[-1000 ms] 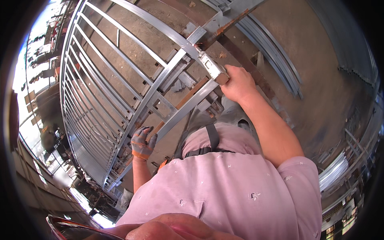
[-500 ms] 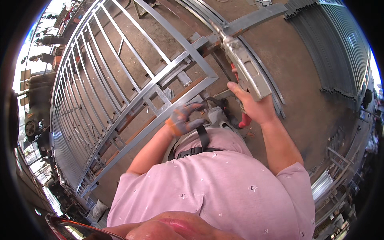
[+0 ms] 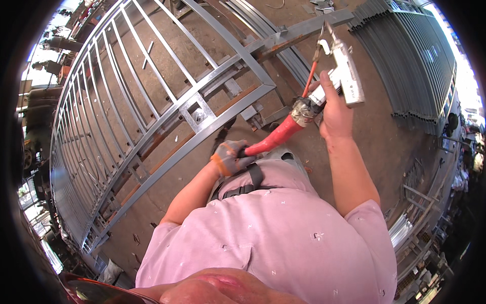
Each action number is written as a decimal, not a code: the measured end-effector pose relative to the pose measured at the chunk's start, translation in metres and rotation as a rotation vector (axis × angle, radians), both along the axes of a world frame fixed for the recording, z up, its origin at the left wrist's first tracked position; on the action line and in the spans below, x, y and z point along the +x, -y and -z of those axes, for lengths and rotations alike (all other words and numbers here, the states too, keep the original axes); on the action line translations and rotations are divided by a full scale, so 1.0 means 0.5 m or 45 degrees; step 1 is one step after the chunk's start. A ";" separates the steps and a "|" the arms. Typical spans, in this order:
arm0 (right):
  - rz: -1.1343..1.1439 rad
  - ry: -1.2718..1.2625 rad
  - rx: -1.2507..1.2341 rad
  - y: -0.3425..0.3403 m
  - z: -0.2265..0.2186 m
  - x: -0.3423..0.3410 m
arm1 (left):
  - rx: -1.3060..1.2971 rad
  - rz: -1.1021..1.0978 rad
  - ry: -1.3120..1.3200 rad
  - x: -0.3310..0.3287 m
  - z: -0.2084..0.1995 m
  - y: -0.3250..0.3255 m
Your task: The person welds joints on a large curved metal frame using a handheld welding torch. They move along the frame, positioning the torch at various joints and applying welds that produce bright sparks. The person occasionally adjusts their grip and position to reach different sections of the frame.
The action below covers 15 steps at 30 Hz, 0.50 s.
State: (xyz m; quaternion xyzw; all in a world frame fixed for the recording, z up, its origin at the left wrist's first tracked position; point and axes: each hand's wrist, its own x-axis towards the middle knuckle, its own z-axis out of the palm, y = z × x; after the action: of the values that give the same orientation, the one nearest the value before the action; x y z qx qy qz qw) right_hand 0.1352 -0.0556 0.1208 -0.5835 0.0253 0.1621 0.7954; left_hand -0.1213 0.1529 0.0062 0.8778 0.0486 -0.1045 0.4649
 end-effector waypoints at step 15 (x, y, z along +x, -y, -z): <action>-0.365 -1.250 0.519 -0.117 0.305 0.099 | 0.310 -0.028 -0.464 0.114 -0.441 -0.015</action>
State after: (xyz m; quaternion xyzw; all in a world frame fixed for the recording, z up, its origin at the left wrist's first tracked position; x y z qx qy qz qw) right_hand 0.1849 0.0028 -0.0319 -0.2710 0.2817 0.5235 0.7570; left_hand -0.0641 0.1601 0.2268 0.8935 0.1536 -0.2499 0.3400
